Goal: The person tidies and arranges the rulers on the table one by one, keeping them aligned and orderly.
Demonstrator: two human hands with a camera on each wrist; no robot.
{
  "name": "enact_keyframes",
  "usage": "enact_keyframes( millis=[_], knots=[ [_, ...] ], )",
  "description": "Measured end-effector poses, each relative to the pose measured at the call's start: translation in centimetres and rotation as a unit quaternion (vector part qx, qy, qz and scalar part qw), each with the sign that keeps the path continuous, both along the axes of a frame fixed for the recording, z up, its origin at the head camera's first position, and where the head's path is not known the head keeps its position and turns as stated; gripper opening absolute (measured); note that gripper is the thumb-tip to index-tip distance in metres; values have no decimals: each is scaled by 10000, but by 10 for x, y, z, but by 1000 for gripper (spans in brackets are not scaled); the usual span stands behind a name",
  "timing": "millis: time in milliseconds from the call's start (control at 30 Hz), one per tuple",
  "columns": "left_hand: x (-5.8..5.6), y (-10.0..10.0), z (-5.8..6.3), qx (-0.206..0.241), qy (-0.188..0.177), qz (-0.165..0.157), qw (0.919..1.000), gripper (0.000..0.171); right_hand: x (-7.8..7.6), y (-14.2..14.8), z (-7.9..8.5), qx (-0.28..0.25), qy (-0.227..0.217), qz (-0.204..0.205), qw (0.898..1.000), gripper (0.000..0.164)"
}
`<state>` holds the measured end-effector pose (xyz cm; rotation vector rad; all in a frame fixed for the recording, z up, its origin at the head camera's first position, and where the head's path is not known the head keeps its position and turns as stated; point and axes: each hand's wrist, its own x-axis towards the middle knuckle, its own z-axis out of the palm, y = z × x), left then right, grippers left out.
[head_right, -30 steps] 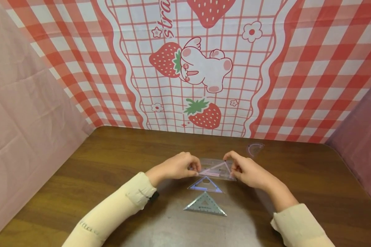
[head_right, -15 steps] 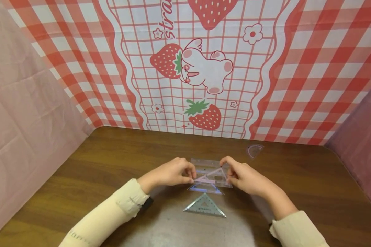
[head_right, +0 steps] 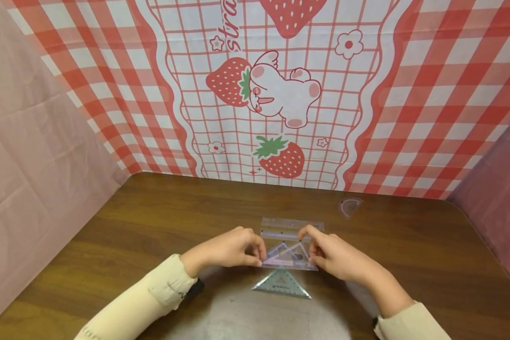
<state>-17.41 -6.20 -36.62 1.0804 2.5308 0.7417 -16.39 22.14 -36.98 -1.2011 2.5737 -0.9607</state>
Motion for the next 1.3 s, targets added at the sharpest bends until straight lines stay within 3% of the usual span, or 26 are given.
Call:
enact_keyframes(
  millis=[600, 833, 1033, 1300],
  knots=[
    [25, -7, -7, 93, -802, -311, 9963, 6, 23, -6, -6, -132, -194, 535, 9983, 41],
    [31, -6, -8, -1, -905, -579, 9942, 8, 30, -7, -7, -56, -564, 737, 9957, 42],
    [37, -5, -9, -16, -1161, -817, 9899, 8, 37, -7, -10, -28, -623, 849, 9944, 41],
    [42, -3, -10, -63, -1480, -906, 9848, 9, 43, -10, -11, -8, -645, 964, 9933, 38]
  ],
)
